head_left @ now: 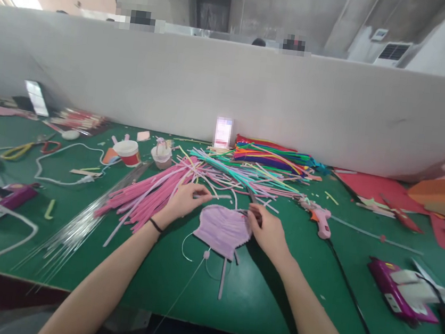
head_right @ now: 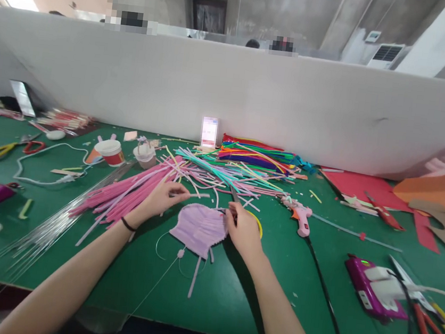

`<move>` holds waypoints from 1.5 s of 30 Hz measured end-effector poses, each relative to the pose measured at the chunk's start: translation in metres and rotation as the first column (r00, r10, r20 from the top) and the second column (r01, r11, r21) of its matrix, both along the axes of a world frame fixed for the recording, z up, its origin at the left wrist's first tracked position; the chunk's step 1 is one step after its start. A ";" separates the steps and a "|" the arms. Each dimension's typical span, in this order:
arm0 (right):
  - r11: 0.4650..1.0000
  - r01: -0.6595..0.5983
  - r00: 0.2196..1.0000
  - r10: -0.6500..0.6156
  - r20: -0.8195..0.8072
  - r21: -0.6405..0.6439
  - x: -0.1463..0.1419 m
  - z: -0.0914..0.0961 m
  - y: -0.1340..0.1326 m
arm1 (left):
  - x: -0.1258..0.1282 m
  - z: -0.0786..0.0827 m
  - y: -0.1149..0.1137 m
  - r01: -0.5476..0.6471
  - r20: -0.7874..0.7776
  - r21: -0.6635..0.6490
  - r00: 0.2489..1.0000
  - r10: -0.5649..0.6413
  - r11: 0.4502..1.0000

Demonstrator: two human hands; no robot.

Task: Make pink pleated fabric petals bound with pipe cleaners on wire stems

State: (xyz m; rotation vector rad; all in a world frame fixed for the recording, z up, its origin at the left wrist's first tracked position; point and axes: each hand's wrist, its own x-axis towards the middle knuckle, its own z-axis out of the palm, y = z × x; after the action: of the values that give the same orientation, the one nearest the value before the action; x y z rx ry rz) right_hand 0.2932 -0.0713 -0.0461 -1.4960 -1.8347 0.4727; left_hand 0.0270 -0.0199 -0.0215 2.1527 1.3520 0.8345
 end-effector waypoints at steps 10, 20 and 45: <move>0.927 -0.367 0.926 0.357 -0.121 -0.073 -0.023 0.034 -0.037 | 0.005 0.023 -0.022 0.405 0.005 -0.235 0.909 -0.416 0.883; 0.970 -0.234 0.972 0.235 0.005 -0.068 -0.026 0.027 -0.082 | 0.008 0.024 -0.063 0.363 0.097 -0.217 0.932 -0.350 0.906; 0.994 0.029 1.000 -0.028 0.007 -0.109 -0.032 -0.014 -0.102 | -0.036 -0.010 -0.072 0.133 -0.113 -0.107 0.983 -0.145 0.985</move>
State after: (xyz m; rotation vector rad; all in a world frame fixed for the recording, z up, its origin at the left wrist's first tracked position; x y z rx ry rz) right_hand 0.2609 -0.1729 -0.0600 -1.5950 -1.8147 0.5634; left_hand -0.0089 -0.0918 -0.0311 2.2205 1.2552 0.5800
